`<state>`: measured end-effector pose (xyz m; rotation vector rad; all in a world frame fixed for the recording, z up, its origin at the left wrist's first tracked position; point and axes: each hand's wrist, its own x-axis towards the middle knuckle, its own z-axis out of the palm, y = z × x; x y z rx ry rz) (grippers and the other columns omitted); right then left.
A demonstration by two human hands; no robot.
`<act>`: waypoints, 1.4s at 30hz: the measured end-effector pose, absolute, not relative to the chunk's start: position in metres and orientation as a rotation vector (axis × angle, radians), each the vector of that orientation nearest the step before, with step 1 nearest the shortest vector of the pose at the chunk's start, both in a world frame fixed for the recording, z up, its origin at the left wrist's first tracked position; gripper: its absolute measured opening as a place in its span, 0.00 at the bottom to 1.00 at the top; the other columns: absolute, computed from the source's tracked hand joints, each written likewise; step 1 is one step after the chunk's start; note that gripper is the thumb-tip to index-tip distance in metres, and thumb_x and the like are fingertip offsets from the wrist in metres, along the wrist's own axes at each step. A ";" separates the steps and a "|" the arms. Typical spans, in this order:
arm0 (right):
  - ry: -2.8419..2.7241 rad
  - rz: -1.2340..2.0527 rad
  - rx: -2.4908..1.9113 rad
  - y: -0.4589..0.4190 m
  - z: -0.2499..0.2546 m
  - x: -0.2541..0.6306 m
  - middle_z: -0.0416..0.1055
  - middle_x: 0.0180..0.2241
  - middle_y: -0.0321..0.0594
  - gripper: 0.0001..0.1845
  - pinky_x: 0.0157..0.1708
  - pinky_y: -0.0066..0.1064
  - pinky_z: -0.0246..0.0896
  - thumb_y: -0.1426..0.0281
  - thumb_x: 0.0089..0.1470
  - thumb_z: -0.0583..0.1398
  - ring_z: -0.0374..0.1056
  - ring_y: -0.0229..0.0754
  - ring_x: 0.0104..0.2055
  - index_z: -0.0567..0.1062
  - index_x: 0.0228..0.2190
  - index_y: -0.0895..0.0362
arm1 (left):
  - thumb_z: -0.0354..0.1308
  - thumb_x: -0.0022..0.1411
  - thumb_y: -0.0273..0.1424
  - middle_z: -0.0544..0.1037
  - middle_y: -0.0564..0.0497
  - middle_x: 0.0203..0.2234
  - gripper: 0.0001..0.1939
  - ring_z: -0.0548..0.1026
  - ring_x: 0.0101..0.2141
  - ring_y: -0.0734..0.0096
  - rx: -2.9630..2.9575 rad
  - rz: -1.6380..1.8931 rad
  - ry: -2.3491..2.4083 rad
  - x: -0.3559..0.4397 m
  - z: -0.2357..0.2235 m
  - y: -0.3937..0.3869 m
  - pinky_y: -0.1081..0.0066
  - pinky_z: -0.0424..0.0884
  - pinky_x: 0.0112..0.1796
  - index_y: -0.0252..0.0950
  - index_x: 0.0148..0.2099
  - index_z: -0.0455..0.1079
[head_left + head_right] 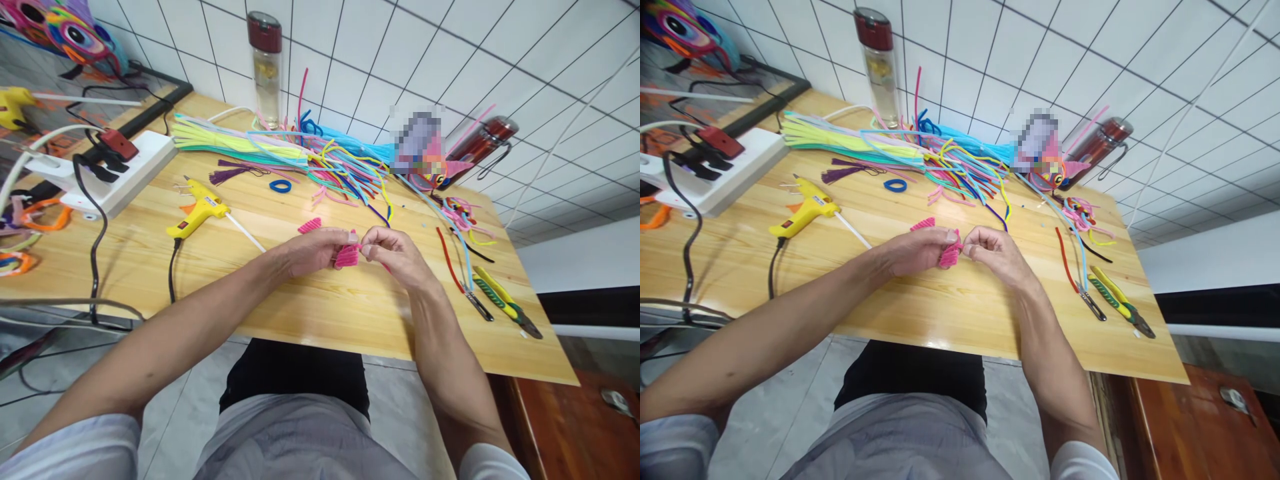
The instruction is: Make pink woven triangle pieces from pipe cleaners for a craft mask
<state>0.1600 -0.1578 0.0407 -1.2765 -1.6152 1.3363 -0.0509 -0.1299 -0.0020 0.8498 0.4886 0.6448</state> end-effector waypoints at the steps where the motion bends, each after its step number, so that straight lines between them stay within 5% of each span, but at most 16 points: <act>1: -1.618 1.335 -1.272 -0.158 0.040 0.160 0.69 0.24 0.31 0.11 0.35 0.34 0.54 0.62 0.49 0.72 0.59 0.37 0.29 0.78 0.28 0.54 | 0.77 0.53 0.44 0.71 0.54 0.24 0.20 0.68 0.27 0.73 0.856 0.638 0.507 -0.051 -0.001 -0.131 0.70 0.63 0.29 0.36 0.30 0.73; 8: -1.648 1.336 -1.280 -0.158 0.041 0.159 0.68 0.25 0.31 0.10 0.35 0.34 0.53 0.61 0.50 0.70 0.58 0.37 0.30 0.78 0.28 0.54 | 0.82 0.45 0.40 0.71 0.56 0.24 0.22 0.67 0.27 0.76 0.865 0.637 0.550 -0.052 0.005 -0.133 0.72 0.63 0.30 0.36 0.29 0.72; 24: -1.729 1.338 -1.410 -0.158 0.043 0.165 0.62 0.24 0.30 0.07 0.35 0.35 0.49 0.64 0.45 0.65 0.55 0.38 0.30 0.75 0.24 0.54 | 0.71 0.52 0.40 0.67 0.56 0.21 0.18 0.62 0.24 0.78 1.269 0.646 0.690 -0.056 0.007 -0.133 0.72 0.55 0.30 0.37 0.26 0.65; 42: -1.803 1.216 -1.469 -0.157 0.044 0.165 0.64 0.23 0.31 0.07 0.34 0.35 0.51 0.63 0.45 0.63 0.56 0.38 0.30 0.73 0.23 0.53 | 0.72 0.55 0.43 0.74 0.52 0.25 0.17 0.68 0.27 0.74 1.209 0.645 0.701 -0.053 0.004 -0.132 0.70 0.61 0.31 0.36 0.31 0.72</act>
